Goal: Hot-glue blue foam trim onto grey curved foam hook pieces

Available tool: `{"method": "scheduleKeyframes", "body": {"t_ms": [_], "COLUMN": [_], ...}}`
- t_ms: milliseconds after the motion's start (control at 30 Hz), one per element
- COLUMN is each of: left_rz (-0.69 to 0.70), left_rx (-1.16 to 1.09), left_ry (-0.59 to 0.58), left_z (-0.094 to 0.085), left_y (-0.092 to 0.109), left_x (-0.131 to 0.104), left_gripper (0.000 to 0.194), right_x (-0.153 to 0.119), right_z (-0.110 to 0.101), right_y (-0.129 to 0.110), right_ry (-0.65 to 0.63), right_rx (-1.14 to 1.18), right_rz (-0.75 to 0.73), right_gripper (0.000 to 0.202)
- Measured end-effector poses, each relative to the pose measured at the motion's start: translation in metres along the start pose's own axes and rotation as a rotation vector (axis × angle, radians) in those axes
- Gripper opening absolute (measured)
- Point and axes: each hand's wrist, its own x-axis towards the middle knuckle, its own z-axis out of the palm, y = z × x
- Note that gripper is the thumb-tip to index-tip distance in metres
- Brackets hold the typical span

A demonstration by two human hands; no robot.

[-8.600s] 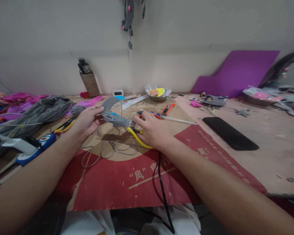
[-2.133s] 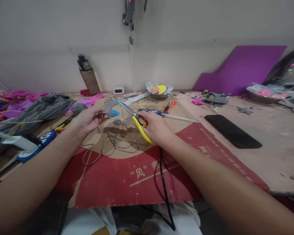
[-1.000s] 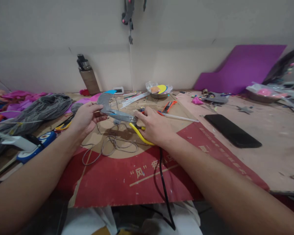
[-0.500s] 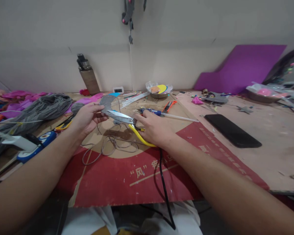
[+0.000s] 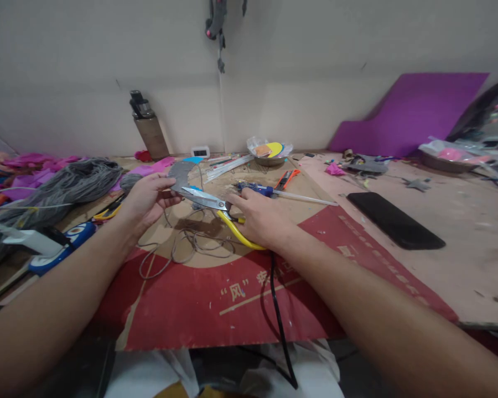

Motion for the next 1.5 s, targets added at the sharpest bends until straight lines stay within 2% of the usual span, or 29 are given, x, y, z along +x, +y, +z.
{"method": "scheduleKeyframes", "body": {"t_ms": [667, 1200, 1333, 1500], "left_rz": [0.003, -0.020, -0.025, 0.034], "left_rx": [-0.001, -0.079, -0.049, -0.046], "left_ry": [0.019, -0.007, 0.002, 0.041], "left_z": [0.003, -0.002, -0.004, -0.005], "left_y": [0.002, -0.003, -0.006, -0.005], "left_x": [-0.002, 0.005, 0.007, 0.008], "left_gripper": [0.008, 0.010, 0.008, 0.011], "right_x": [0.001, 0.000, -0.001, 0.001], "right_z": [-0.004, -0.004, -0.004, -0.002], "right_y": [-0.005, -0.005, -0.005, -0.001], "right_ry": [-0.048, -0.077, -0.031, 0.098], "right_rx": [0.053, -0.098, -0.083, 0.111], "right_rz": [0.025, 0.014, 0.011, 0.074], "right_gripper": [0.036, 0.039, 0.037, 0.030]}}
